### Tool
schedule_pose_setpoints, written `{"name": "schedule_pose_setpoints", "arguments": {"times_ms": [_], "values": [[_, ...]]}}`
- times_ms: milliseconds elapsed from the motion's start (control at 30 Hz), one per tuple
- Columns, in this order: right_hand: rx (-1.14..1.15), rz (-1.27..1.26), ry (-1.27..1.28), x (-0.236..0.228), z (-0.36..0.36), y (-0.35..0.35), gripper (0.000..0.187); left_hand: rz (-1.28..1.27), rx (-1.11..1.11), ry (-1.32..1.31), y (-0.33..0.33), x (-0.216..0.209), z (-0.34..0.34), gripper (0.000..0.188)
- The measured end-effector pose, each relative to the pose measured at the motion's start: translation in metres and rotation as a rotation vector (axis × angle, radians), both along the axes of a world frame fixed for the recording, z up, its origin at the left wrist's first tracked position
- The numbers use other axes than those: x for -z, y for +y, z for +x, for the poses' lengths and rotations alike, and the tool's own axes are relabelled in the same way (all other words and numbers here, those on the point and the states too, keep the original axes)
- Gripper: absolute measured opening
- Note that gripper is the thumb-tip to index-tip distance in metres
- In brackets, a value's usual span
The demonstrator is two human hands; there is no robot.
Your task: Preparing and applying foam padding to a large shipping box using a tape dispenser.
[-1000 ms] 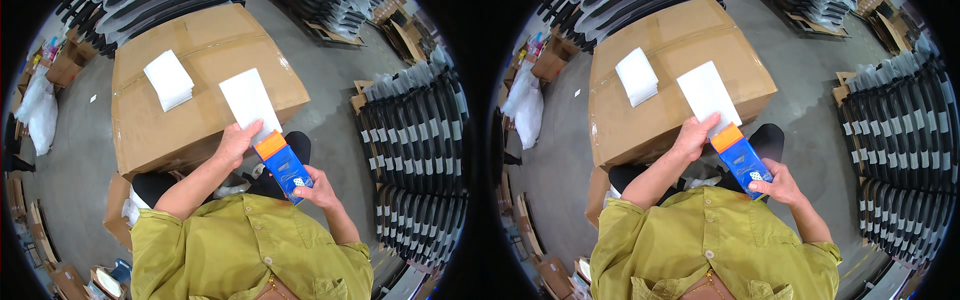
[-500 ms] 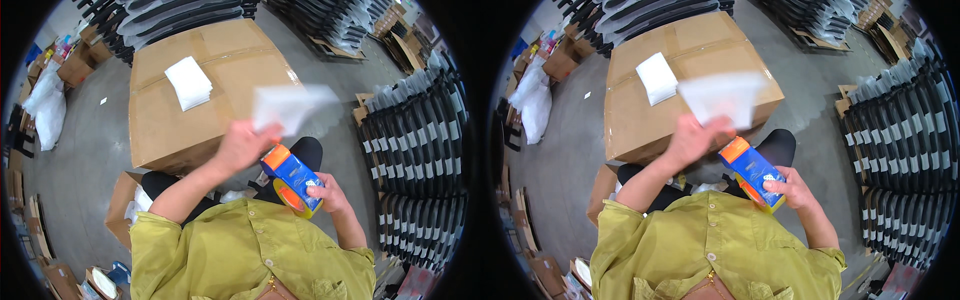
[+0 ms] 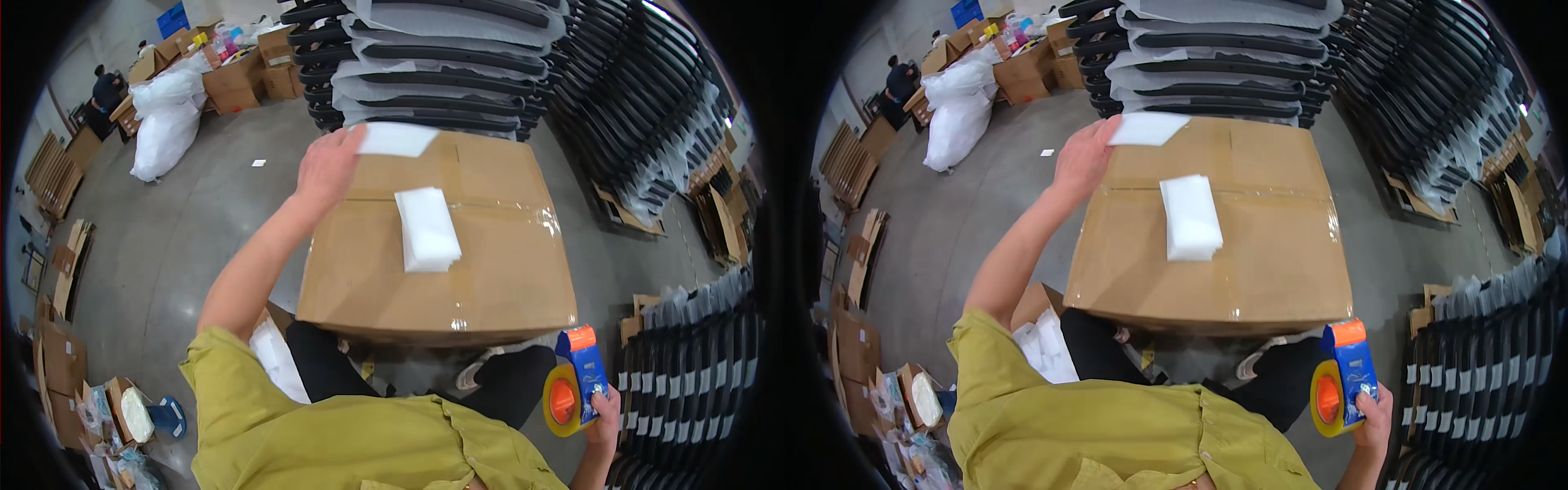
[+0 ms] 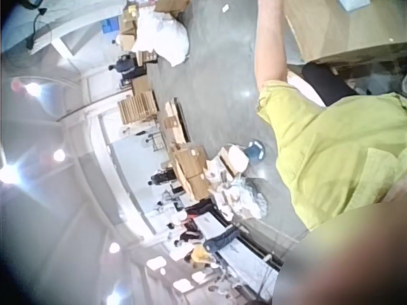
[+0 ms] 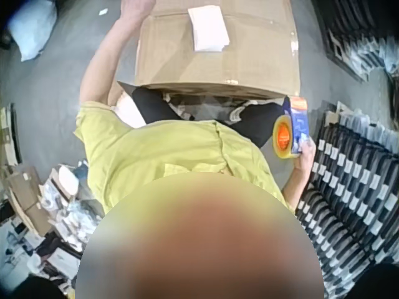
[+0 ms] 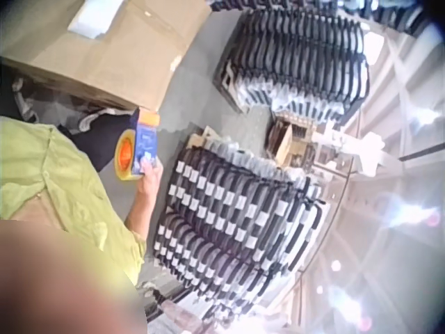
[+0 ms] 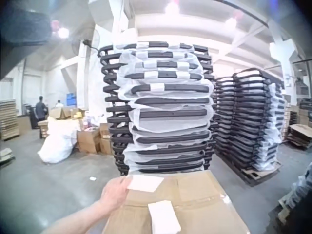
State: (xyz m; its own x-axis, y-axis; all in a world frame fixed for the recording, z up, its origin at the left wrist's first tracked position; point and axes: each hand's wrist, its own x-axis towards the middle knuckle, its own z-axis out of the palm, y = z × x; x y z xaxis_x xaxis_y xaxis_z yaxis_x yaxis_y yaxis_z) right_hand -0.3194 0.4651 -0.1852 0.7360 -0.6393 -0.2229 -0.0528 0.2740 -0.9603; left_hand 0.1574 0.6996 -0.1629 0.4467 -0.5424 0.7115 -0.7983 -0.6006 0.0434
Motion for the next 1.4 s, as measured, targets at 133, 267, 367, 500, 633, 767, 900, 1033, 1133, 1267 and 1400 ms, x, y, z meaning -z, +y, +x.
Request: {"name": "schedule_pose_setpoints", "arguments": {"times_ms": [133, 267, 367, 500, 633, 767, 900, 1033, 1133, 1267, 1400], "values": [[0.057, -0.009, 0.04, 0.0, 0.032, -0.011, 0.047, 0.114, -0.263, 0.07, -0.011, 0.061, 0.108, 0.039], [0.065, -0.001, 0.113, -0.003, 0.053, -0.017, 0.051, 0.105, -0.333, 0.109, -0.042, 0.099, 0.176, 0.04], [0.115, 0.004, 0.138, 0.012, 0.038, -0.029, 0.039, 0.183, -0.385, 0.273, -0.056, 0.126, 0.207, 0.041], [0.105, 0.053, 0.184, 0.008, 0.054, -0.03, 0.038, 0.173, -0.438, 0.669, -0.074, 0.149, 0.214, 0.052], [0.033, 0.072, 0.245, 0.002, 0.08, -0.028, 0.044, 0.034, -0.381, 0.95, -0.057, 0.155, 0.242, 0.055], [0.031, 0.054, 0.231, 0.001, 0.093, -0.026, 0.045, 0.003, -0.374, 0.9, -0.048, 0.157, 0.248, 0.063], [0.013, 0.017, 0.267, -0.002, 0.096, -0.02, 0.048, -0.197, -0.395, 0.982, -0.044, 0.164, 0.253, 0.087], [0.003, 0.011, 0.311, -0.001, 0.094, -0.019, 0.05, -0.3, -0.366, 0.921, -0.044, 0.179, 0.253, 0.097], [-0.005, -0.012, 0.29, -0.002, 0.098, -0.015, 0.048, -0.414, -0.361, 0.858, -0.04, 0.178, 0.241, 0.099], [-0.04, 0.004, 0.293, 0.0, 0.099, -0.016, 0.047, -0.563, -0.349, 0.808, -0.02, 0.168, 0.218, 0.1], [-0.071, -0.015, 0.256, 0.005, 0.099, -0.02, 0.046, -0.477, -0.345, 0.724, 0.001, 0.157, 0.179, 0.095]]}}
